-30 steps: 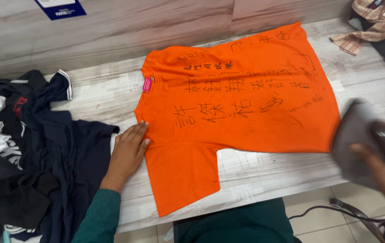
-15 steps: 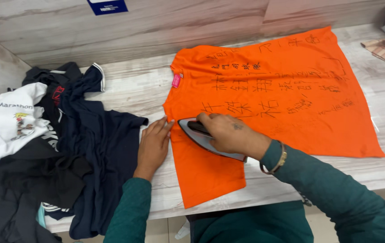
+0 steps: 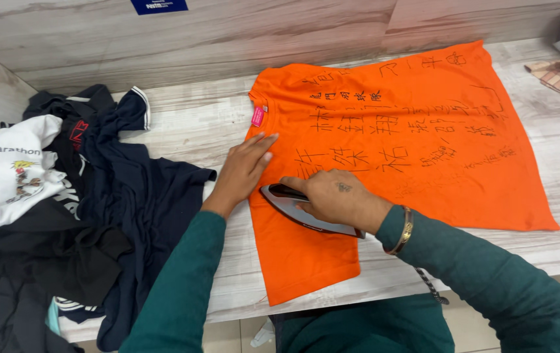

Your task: The person irons a plaid shirt and an orange t-shirt on a wooden table. They smooth the fabric with one hand while moving the iron with the other, then set the shirt aside and begin ironing the t-shirt.

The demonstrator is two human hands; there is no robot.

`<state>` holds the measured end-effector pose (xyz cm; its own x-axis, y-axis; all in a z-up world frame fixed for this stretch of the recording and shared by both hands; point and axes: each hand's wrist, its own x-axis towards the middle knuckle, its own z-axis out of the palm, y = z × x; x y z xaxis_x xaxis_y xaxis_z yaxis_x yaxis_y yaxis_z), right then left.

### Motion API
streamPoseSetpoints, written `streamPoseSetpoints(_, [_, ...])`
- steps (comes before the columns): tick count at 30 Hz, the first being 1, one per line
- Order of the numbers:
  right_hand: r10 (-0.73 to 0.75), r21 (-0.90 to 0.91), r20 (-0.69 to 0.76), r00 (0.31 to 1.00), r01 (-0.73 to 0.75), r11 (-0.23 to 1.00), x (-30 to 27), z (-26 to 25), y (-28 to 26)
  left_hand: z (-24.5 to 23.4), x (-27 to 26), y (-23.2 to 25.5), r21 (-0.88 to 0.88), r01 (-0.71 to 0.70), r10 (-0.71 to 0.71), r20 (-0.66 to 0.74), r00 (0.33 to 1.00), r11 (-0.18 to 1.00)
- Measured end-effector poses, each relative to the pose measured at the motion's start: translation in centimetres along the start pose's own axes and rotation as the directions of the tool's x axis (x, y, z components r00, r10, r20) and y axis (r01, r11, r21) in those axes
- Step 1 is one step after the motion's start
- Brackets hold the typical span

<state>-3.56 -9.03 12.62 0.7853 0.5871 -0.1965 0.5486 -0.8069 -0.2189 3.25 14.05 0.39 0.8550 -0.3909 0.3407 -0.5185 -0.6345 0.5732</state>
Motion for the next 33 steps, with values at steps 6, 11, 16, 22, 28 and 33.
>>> streamPoseSetpoints(6, [-0.118,-0.049,-0.020,0.993,0.117,0.992,-0.6,-0.5,0.1,3.0,2.1,-0.2,0.402,-0.110,0.024,0.213,0.977,0.909])
streamPoseSetpoints(11, [-0.241,-0.031,0.110,0.964,0.246,0.969,-0.3,-0.6,-0.4,2.5,1.7,-0.2,0.424,-0.162,0.092,0.180,0.979,0.891])
streamPoseSetpoints(16, [-0.297,-0.032,0.055,0.953,0.299,0.954,-1.1,0.1,-1.0,2.9,1.4,0.2,0.435,-0.158,0.083,0.187,0.979,0.887])
streamPoseSetpoints(22, [-0.248,-0.065,0.129,0.960,0.258,0.964,-2.0,0.4,-1.1,2.8,1.9,0.2,0.434,-0.173,0.104,0.178,0.979,0.884])
streamPoseSetpoints(28, [-0.446,0.158,0.161,0.880,0.423,0.892,-3.4,0.1,-1.8,2.4,1.6,0.3,0.441,-0.178,0.101,0.192,0.976,0.880])
streamPoseSetpoints(33, [-0.299,0.151,0.204,0.932,0.272,0.950,-3.6,-2.1,-1.0,2.8,1.2,0.3,0.467,-0.183,0.103,0.191,0.976,0.865])
